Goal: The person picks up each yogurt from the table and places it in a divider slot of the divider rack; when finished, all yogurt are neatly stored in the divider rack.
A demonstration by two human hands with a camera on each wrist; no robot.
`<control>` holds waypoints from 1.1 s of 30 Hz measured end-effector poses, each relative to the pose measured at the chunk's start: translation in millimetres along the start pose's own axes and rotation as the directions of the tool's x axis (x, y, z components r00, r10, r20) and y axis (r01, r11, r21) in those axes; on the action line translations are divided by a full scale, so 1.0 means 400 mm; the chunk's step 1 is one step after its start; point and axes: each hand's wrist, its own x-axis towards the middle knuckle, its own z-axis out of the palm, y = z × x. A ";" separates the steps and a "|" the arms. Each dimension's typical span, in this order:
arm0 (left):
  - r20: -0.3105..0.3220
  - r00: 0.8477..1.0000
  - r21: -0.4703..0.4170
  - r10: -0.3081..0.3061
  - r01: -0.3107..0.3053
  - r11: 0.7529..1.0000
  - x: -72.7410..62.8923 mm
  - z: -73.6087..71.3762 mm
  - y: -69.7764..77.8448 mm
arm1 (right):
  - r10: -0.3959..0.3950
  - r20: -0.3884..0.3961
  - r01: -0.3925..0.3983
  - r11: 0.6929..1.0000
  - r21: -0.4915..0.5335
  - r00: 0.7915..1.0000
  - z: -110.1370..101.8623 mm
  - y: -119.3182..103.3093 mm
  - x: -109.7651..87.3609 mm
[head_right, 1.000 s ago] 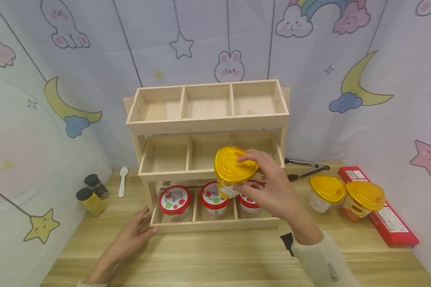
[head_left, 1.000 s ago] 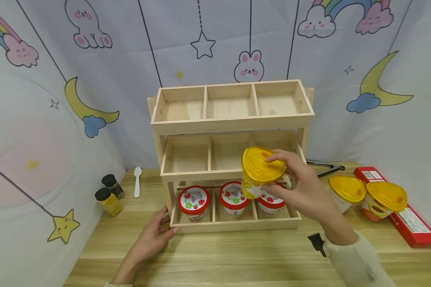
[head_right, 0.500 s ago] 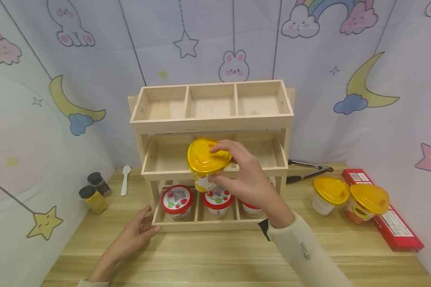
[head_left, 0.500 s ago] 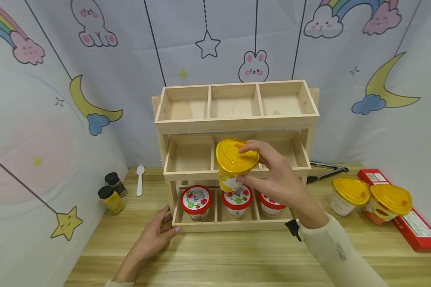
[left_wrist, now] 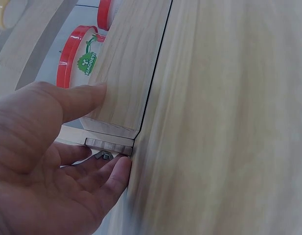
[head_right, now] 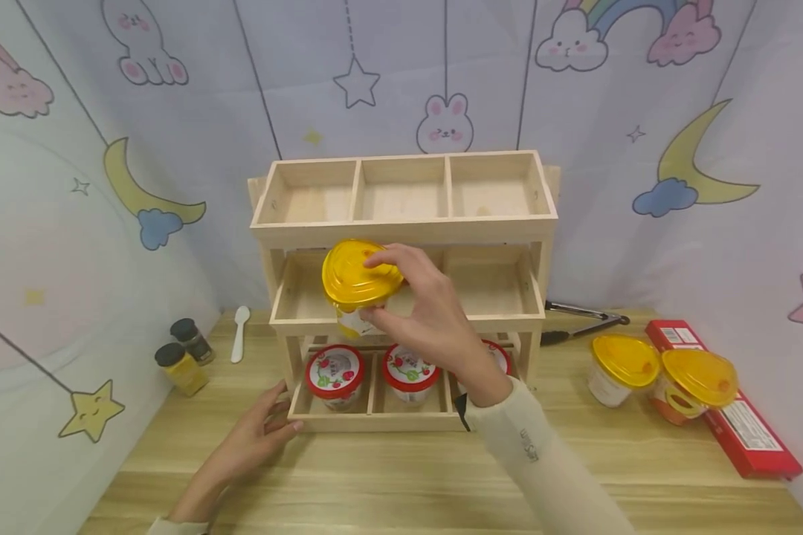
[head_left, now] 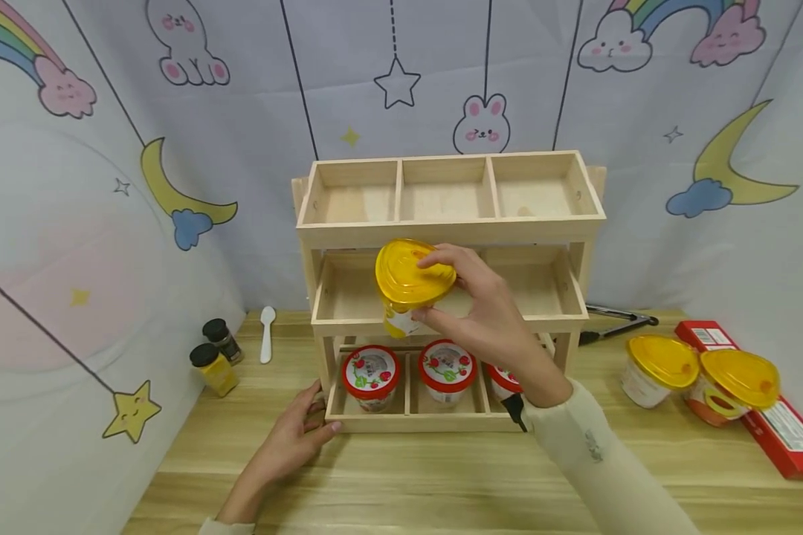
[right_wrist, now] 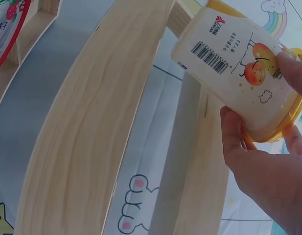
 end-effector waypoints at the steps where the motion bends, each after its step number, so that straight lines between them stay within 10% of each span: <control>1: 0.001 1.000 0.002 0.003 -0.003 1.000 0.000 0.000 0.000 | -0.002 -0.003 0.002 1.000 -0.003 1.000 0.006 0.001 0.003; 33: -0.013 1.000 0.044 -0.014 0.015 0.999 -0.003 -0.002 -0.001 | -0.079 -0.073 0.070 0.991 -0.115 0.994 0.150 0.029 0.066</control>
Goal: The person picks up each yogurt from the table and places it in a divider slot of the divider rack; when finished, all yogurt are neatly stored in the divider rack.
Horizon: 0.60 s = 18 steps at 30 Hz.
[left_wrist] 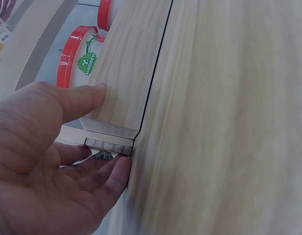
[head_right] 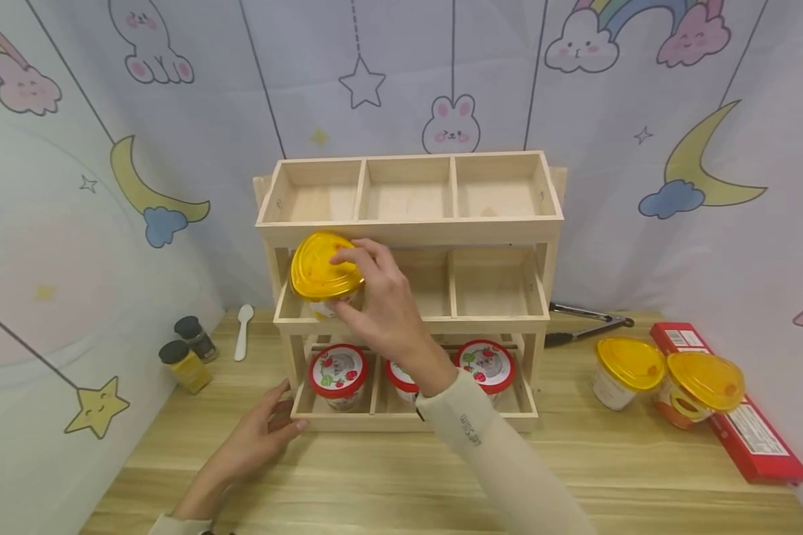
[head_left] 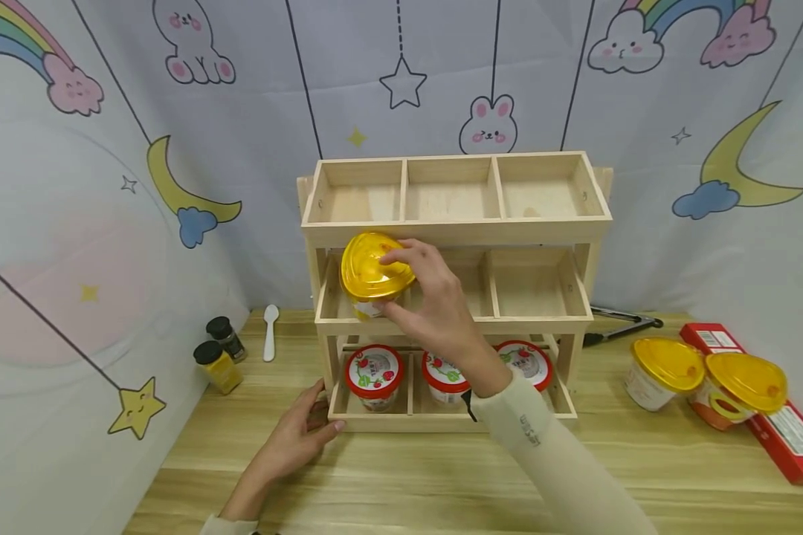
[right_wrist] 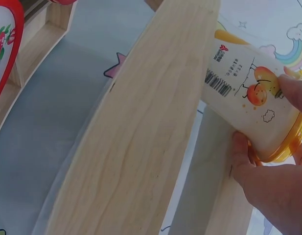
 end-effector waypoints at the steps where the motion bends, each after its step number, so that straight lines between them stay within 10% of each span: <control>1: 0.001 1.000 -0.001 -0.001 0.001 1.000 0.000 0.000 0.001 | 0.000 0.001 0.000 1.000 -0.007 1.000 0.001 0.000 -0.001; 18: -0.001 1.000 -0.001 -0.007 0.007 1.000 -0.001 0.000 0.004 | 0.033 0.003 -0.033 0.997 -0.067 0.999 0.042 0.012 -0.018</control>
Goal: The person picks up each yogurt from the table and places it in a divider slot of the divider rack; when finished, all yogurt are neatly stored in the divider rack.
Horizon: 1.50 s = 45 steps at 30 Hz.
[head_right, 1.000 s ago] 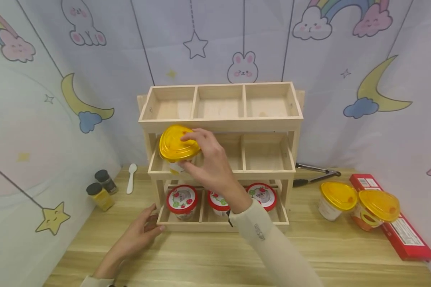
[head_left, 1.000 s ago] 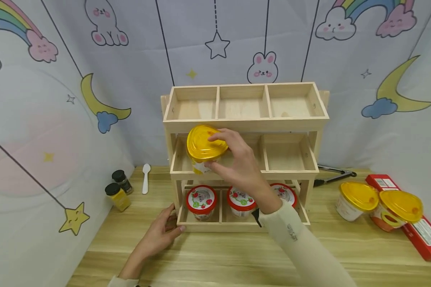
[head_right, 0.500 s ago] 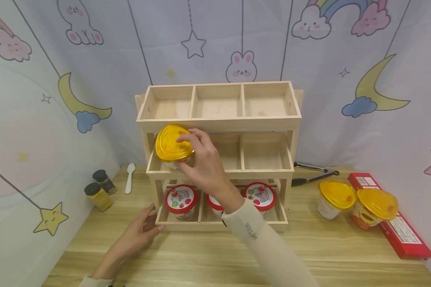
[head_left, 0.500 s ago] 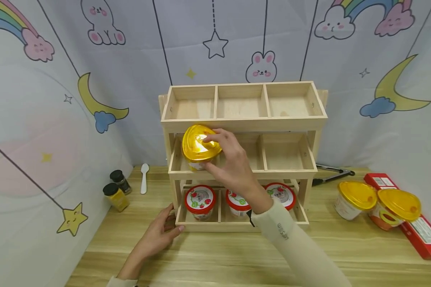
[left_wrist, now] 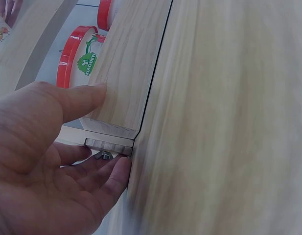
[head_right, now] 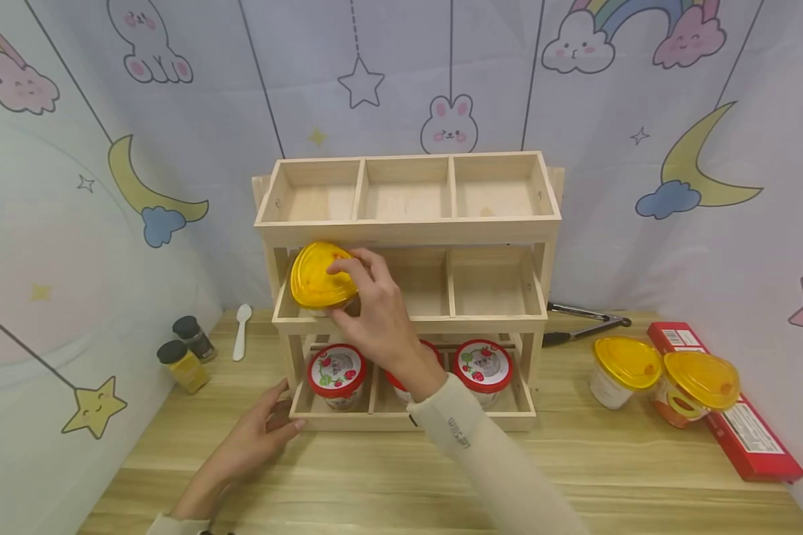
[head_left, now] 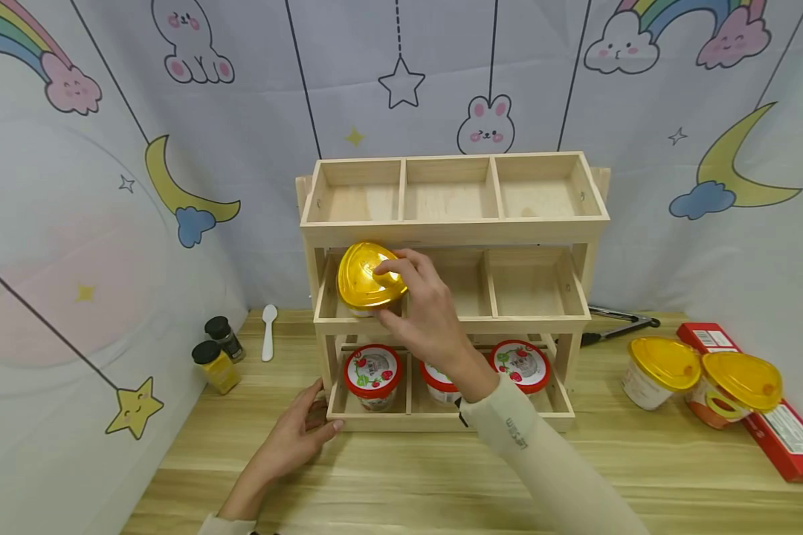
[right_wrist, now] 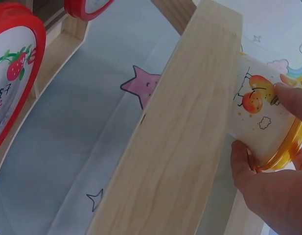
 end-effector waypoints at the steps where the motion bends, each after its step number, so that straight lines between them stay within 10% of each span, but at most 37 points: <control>1: 0.000 1.000 0.002 0.000 0.000 1.000 0.000 0.000 -0.001 | 0.003 0.003 -0.003 1.000 0.004 1.000 0.002 0.001 0.000; 20: -0.006 1.000 0.011 0.008 -0.008 1.000 0.005 0.000 -0.006 | 0.152 0.137 -0.174 0.971 0.165 0.979 0.005 0.022 0.013; 45: 0.017 1.000 -0.013 0.019 -0.019 1.000 -0.002 -0.004 0.003 | 0.099 0.078 -0.105 0.991 0.082 0.992 0.047 0.005 -0.004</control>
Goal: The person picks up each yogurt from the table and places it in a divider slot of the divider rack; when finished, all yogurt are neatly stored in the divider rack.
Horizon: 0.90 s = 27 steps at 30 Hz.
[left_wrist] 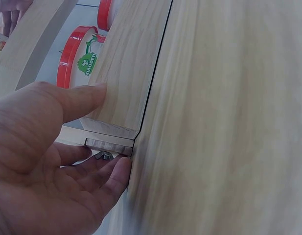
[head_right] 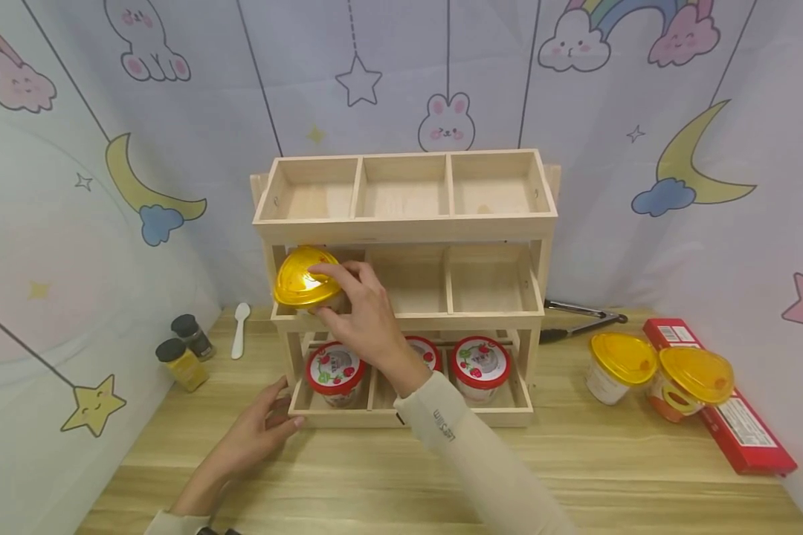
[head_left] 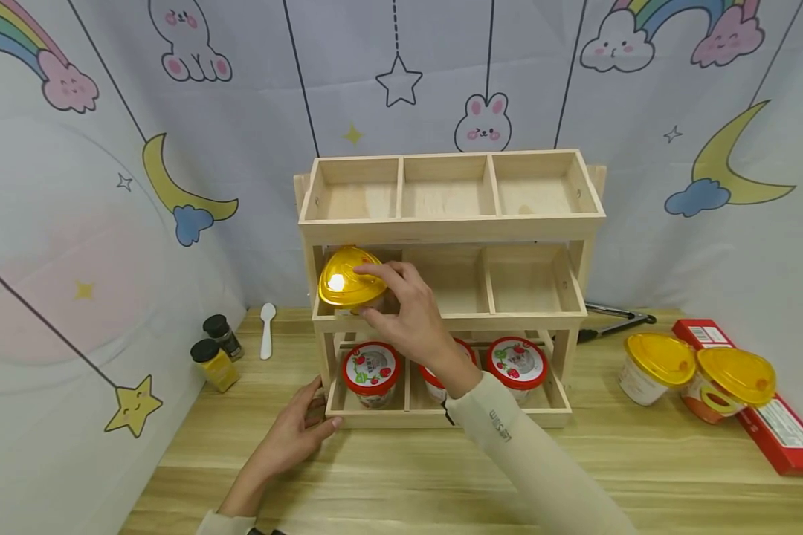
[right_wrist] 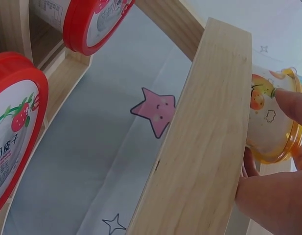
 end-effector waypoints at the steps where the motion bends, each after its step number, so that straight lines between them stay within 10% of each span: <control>1: 0.001 1.000 0.000 0.000 0.000 1.000 0.000 0.000 -0.001 | 0.001 0.000 -0.001 1.000 0.001 1.000 0.000 0.001 0.000; 11: 0.003 1.000 0.011 -0.014 0.014 1.000 0.003 0.001 -0.003 | 0.036 0.024 -0.035 0.999 -0.022 0.999 -0.038 -0.007 -0.024; 27: -0.002 1.000 0.015 0.006 -0.006 1.000 0.007 0.004 -0.012 | 0.080 -0.087 -0.085 0.995 -0.051 0.993 -0.243 0.030 -0.178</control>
